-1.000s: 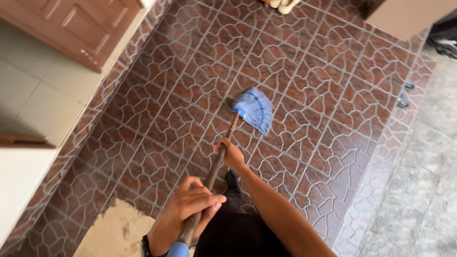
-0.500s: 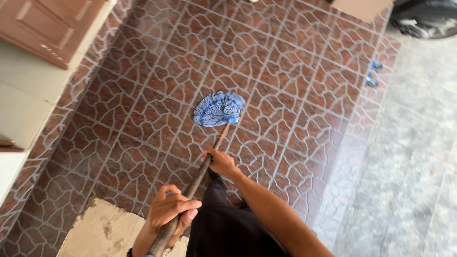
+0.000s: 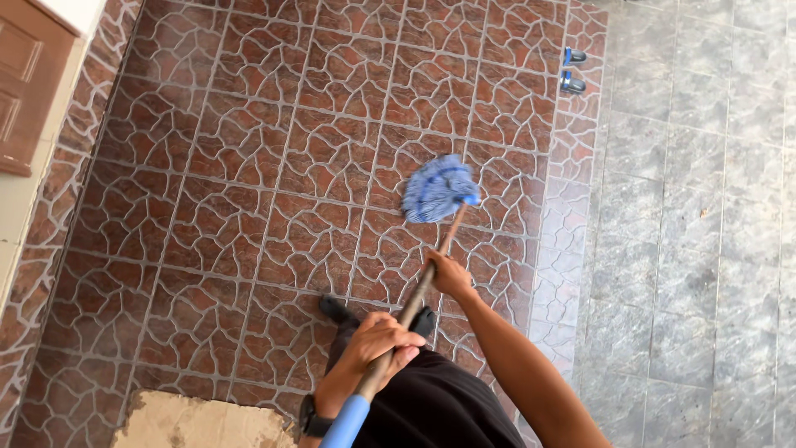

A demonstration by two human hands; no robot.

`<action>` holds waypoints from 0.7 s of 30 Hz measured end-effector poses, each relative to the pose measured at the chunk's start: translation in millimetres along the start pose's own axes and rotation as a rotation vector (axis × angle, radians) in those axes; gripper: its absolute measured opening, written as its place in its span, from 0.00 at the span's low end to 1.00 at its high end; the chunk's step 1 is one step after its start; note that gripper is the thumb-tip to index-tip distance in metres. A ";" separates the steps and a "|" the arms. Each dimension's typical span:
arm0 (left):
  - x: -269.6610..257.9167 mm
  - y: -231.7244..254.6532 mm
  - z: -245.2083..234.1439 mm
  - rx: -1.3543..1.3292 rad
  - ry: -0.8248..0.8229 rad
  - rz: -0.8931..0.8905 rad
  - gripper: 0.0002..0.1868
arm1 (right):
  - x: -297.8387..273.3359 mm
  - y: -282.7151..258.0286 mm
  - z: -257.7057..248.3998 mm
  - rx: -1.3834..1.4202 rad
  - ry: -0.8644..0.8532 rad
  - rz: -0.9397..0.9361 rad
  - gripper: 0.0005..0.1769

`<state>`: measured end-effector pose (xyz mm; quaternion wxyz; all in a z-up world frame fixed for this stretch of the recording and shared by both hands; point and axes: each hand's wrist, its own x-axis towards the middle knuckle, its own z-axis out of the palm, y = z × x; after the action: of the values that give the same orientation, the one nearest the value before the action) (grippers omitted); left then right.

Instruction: The person mops a tiled floor using a mop with a blue head, moving across different areas of the hallway and entryway.

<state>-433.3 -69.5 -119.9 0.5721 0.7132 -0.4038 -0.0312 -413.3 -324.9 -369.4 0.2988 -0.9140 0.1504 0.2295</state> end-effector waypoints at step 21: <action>-71.1 11.9 -140.9 -0.165 -0.179 -0.234 0.06 | -42.8 -83.6 119.1 0.332 0.312 -0.149 0.08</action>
<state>-416.1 85.2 -91.2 0.5829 0.7005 -0.3633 -0.1939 -454.4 -180.9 -393.0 0.4341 -0.8854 0.1625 0.0349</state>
